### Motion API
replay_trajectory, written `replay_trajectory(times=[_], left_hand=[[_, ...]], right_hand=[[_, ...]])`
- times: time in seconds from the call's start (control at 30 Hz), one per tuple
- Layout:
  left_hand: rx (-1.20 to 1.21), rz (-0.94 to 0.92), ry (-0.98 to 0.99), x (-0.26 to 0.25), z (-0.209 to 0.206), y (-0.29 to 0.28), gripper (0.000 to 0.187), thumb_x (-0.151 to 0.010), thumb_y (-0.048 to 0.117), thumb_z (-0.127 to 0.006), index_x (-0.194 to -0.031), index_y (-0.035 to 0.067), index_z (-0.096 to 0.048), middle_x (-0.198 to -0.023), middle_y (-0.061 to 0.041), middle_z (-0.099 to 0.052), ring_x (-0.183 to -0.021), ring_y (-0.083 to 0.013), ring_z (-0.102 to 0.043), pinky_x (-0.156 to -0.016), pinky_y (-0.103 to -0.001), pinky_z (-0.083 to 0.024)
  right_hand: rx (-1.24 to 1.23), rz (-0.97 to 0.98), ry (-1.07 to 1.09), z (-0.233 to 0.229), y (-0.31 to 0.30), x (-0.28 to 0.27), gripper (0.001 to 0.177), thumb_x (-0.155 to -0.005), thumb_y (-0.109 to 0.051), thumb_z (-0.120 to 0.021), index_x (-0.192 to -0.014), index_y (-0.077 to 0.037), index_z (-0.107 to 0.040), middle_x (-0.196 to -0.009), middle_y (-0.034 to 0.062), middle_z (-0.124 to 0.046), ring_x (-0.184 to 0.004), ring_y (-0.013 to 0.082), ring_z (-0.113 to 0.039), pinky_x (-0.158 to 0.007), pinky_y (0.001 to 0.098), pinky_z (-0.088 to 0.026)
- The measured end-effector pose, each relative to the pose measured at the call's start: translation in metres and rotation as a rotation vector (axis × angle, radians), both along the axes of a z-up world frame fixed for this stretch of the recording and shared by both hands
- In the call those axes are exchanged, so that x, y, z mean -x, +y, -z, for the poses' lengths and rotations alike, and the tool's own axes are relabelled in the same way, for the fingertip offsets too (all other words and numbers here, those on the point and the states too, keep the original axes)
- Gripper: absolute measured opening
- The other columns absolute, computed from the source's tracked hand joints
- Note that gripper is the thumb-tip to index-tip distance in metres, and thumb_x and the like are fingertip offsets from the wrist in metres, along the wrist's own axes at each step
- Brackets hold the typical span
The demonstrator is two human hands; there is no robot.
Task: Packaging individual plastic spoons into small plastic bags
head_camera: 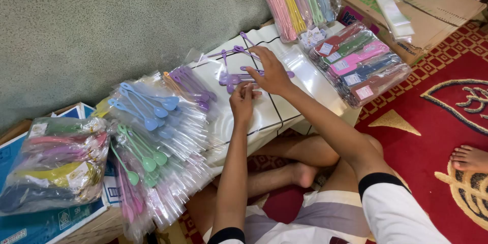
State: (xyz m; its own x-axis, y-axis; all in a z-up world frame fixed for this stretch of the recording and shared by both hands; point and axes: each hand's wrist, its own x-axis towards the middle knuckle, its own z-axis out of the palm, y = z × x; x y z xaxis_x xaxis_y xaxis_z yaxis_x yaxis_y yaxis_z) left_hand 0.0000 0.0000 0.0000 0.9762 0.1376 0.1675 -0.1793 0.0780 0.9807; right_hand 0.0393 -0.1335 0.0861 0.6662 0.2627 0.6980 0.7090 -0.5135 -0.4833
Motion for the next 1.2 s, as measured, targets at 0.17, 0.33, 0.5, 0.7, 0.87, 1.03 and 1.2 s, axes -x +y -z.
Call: replay_trajectory(times=[0.17, 0.33, 0.5, 0.7, 0.87, 1.03, 1.2], left_hand=[[0.147, 0.07, -0.043, -0.008, 0.013, 0.002, 0.033, -0.1, 0.009, -0.048, -0.129, -0.004, -0.058, -0.107, -0.019, -0.074, -0.082, -0.0212, -0.074, -0.077, -0.025, -0.061], [0.096, 0.047, -0.045, 0.002, -0.002, 0.0, 0.039, -0.1, 0.001, -0.049, -0.138, -0.006, -0.052, -0.126, -0.023, -0.069, -0.104, -0.0258, -0.071, -0.094, -0.03, -0.058], [0.2, 0.028, -0.145, -0.002, 0.012, 0.001, 0.036, -0.106, -0.003, -0.045, -0.142, -0.002, -0.048, -0.127, -0.023, -0.069, -0.108, -0.0277, -0.072, -0.096, -0.031, -0.06], [0.246, 0.017, -0.152, -0.008, 0.021, 0.002, 0.034, -0.105, -0.003, -0.049, -0.14, 0.001, -0.049, -0.119, -0.021, -0.072, -0.102, -0.0234, -0.074, -0.092, -0.026, -0.062], [0.287, 0.01, -0.112, -0.007, 0.02, 0.0, 0.036, -0.102, -0.004, -0.055, -0.138, 0.0, -0.05, -0.112, -0.021, -0.074, -0.095, -0.0215, -0.076, -0.085, -0.022, -0.064], [0.28, -0.031, -0.045, -0.011, 0.027, -0.004, 0.033, -0.099, -0.003, -0.062, -0.132, 0.0, -0.054, -0.106, -0.021, -0.076, -0.089, -0.0207, -0.077, -0.08, -0.023, -0.065], [0.044, -0.102, 0.028, -0.005, 0.017, -0.005, 0.036, -0.09, 0.015, -0.081, -0.121, 0.012, -0.063, -0.082, -0.009, -0.079, -0.067, -0.0088, -0.072, -0.068, -0.019, -0.062]], right_hand=[[0.248, 0.169, 0.142, 0.083, -0.054, 0.006, 0.024, -0.087, -0.02, -0.077, -0.109, -0.012, -0.073, -0.109, 0.0086, -0.067, -0.103, 0.0329, -0.067, -0.086, 0.0436, -0.058], [0.163, 0.135, 0.177, 0.091, -0.058, 0.021, 0.014, -0.094, -0.016, -0.072, -0.107, -0.012, -0.076, -0.112, 0.0093, -0.067, -0.109, 0.0358, -0.064, -0.093, 0.0445, -0.054], [0.133, 0.196, 0.075, 0.087, -0.054, 0.029, 0.014, -0.094, -0.004, -0.07, -0.105, -0.009, -0.077, -0.115, 0.0066, -0.067, -0.108, 0.0317, -0.066, -0.092, 0.0411, -0.055], [0.075, 0.342, 0.067, 0.094, -0.055, 0.027, 0.015, -0.106, -0.009, -0.058, -0.113, -0.003, -0.069, -0.106, 0.0131, -0.067, -0.103, 0.0343, -0.069, -0.09, 0.0434, -0.057], [0.025, 0.397, 0.387, 0.079, -0.053, 0.032, 0.021, -0.11, -0.02, -0.052, -0.124, -0.007, -0.062, -0.104, 0.0134, -0.071, -0.101, 0.0326, -0.071, -0.091, 0.0446, -0.055], [-0.146, 0.374, 0.415, 0.085, -0.058, 0.029, 0.015, -0.107, -0.012, -0.053, -0.121, -0.006, -0.058, -0.094, 0.0138, -0.074, -0.085, 0.0315, -0.073, -0.081, 0.0449, -0.055], [-0.254, 0.332, 0.33, 0.093, -0.06, 0.023, 0.011, -0.106, -0.003, -0.055, -0.117, -0.001, -0.056, -0.09, 0.0146, -0.073, -0.074, 0.0253, -0.071, -0.067, 0.0371, -0.057]])
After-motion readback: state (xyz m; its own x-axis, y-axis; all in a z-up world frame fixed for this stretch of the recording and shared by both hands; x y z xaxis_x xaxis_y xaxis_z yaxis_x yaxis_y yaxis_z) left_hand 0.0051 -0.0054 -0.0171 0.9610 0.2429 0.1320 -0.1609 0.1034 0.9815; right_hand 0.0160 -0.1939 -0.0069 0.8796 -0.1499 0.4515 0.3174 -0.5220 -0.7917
